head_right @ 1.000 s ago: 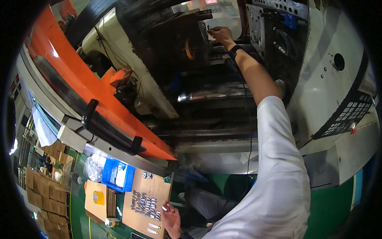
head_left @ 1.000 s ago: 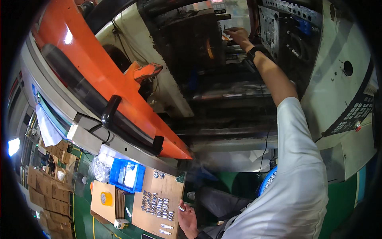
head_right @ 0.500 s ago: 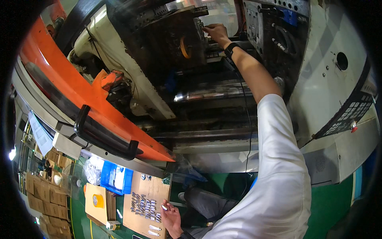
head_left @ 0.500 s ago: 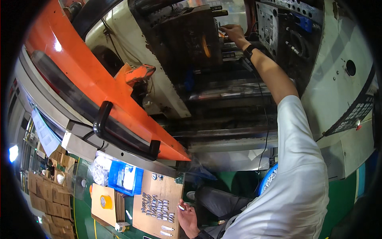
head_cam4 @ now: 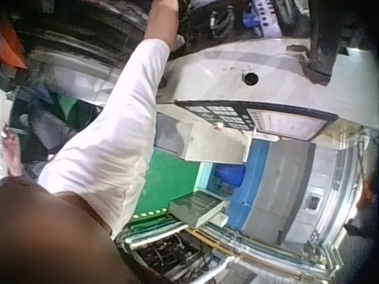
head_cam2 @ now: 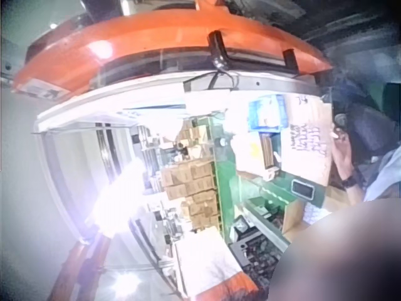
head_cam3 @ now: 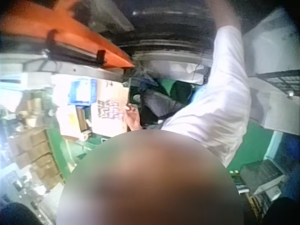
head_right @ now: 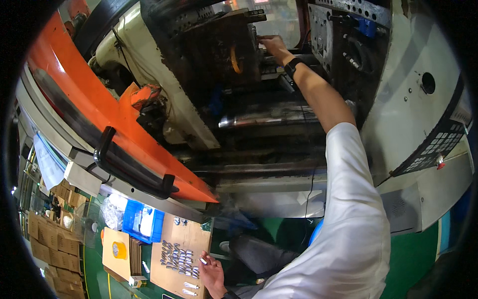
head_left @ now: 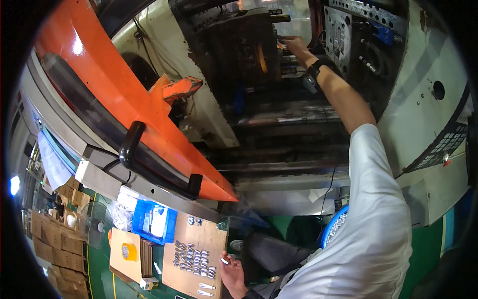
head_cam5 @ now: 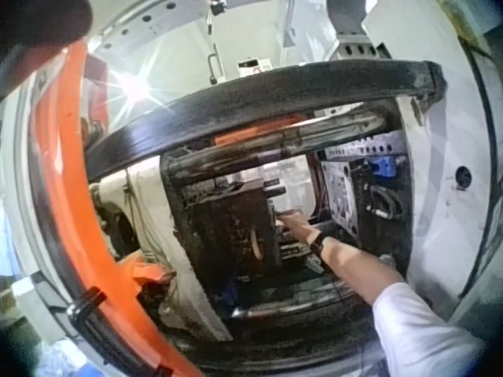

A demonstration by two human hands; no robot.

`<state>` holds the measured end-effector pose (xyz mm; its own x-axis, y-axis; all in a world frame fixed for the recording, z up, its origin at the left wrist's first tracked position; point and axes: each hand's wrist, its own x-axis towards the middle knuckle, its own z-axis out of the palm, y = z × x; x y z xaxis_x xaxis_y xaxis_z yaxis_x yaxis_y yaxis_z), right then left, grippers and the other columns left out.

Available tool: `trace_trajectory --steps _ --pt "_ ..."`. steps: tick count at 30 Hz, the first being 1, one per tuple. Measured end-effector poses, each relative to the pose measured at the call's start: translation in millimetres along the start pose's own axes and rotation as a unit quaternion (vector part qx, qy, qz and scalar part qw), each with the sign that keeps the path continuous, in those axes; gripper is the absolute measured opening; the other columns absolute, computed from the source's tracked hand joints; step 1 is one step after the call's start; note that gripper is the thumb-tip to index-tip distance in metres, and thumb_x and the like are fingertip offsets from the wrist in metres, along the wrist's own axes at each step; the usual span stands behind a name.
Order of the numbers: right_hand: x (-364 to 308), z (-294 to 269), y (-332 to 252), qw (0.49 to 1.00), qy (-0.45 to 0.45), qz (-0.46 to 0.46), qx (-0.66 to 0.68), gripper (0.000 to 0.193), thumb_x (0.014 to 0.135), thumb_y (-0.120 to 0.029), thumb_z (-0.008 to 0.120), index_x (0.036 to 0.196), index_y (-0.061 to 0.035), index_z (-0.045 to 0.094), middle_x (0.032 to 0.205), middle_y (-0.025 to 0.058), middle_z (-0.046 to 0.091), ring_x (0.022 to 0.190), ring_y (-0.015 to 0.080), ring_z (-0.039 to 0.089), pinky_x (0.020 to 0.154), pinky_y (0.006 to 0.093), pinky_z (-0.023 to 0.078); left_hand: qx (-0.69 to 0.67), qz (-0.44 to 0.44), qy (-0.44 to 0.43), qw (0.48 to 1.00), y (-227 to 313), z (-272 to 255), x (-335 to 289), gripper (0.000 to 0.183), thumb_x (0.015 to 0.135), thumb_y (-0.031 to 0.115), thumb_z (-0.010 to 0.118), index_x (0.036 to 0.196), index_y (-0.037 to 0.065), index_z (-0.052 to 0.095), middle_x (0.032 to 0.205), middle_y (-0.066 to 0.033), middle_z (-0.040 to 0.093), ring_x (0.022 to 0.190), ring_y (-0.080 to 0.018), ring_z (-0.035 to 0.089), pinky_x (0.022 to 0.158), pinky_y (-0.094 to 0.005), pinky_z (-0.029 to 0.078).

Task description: Operating an injection molding machine and inspecting the produced plastic parts before placing them into a sorting grid or box.

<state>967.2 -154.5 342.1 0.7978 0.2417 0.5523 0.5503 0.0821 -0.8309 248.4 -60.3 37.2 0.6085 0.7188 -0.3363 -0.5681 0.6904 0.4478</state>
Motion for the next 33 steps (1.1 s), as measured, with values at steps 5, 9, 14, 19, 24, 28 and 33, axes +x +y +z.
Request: trace_trajectory --steps 5,9,14,19,24,28,33 --pt "-6.5 -5.4 -19.6 0.999 -0.023 0.042 -0.005 0.046 0.084 -0.001 0.048 0.125 0.0025 0.066 0.108 0.0124 0.069 0.094 0.0194 0.062 0.085 0.0312 0.047 0.026 -0.011 -0.011 1.000 -2.2 3.6 7.0 0.027 0.104 0.026 0.053 0.121 0.006 0.059 0.124 -0.0048 0.065 0.105 -0.0134 0.063 0.081 -0.0294 0.049" --pt "2.7 -3.2 -9.7 0.994 -0.034 0.107 0.009 0.047 0.085 0.000 0.043 0.125 -0.0001 0.067 0.109 0.0125 0.068 0.096 0.0196 0.060 0.087 0.0304 0.045 0.044 0.014 -0.007 0.999 -0.7 23.5 -0.1 0.029 0.103 0.025 0.053 0.123 0.004 0.058 0.122 -0.0047 0.064 0.104 -0.0137 0.062 0.080 -0.0294 0.048" --pt "10.7 7.7 7.8 0.987 -0.007 0.123 0.100 0.060 0.078 0.006 0.036 0.131 -0.0018 0.064 0.123 0.0140 0.064 0.108 0.0238 0.059 0.093 0.0309 0.044 0.279 0.041 -0.052 0.958 16.1 104.5 -14.1 0.023 0.098 0.010 0.057 0.117 -0.003 0.062 0.119 -0.0128 0.063 0.102 -0.0197 0.062 0.089 -0.0322 0.048" --pt "-36.2 9.1 -29.9 0.995 0.030 -0.005 0.100 0.052 0.082 0.001 0.047 0.132 0.0019 0.059 0.129 0.0151 0.062 0.113 0.0252 0.058 0.091 0.0315 0.045 0.479 0.237 -0.221 0.816 35.0 212.6 -36.2 0.018 0.090 0.000 0.061 0.107 -0.003 0.066 0.121 -0.0145 0.063 0.111 -0.0216 0.060 0.096 -0.0328 0.046" --pt "-162.8 47.7 -120.5 0.966 -0.054 0.047 0.249 0.017 0.090 -0.006 0.056 0.099 -0.0010 0.070 0.091 0.0038 0.068 0.089 0.0133 0.063 0.084 0.0271 0.047 0.458 0.403 -0.237 0.756 39.8 285.6 -42.2 0.018 0.090 -0.004 0.062 0.107 -0.003 0.067 0.118 -0.0133 0.063 0.110 -0.0183 0.060 0.091 -0.0277 0.047" --pt "-270.3 53.5 -195.3 0.867 -0.468 -0.059 0.162 0.021 0.086 -0.015 0.073 0.102 -0.0013 0.073 0.096 0.0054 0.071 0.089 0.0153 0.066 0.083 0.0296 0.051 0.469 0.453 -0.249 0.716 35.6 314.6 -34.8 0.021 0.090 0.000 0.066 0.111 -0.003 0.067 0.117 -0.0116 0.065 0.094 -0.0117 0.062 0.083 -0.0249 0.048" --pt "-321.1 49.4 -237.7 0.853 -0.403 -0.332 0.008 0.029 0.079 -0.019 0.083 0.101 -0.0024 0.075 0.097 0.0108 0.070 0.091 0.0242 0.067 0.080 0.0332 0.053 0.473 0.490 -0.239 0.692 24.6 326.5 -30.2 0.020 0.090 0.004 0.069 0.110 -0.001 0.069 0.115 -0.0119 0.067 0.101 -0.0206 0.064 0.089 -0.0296 0.049"
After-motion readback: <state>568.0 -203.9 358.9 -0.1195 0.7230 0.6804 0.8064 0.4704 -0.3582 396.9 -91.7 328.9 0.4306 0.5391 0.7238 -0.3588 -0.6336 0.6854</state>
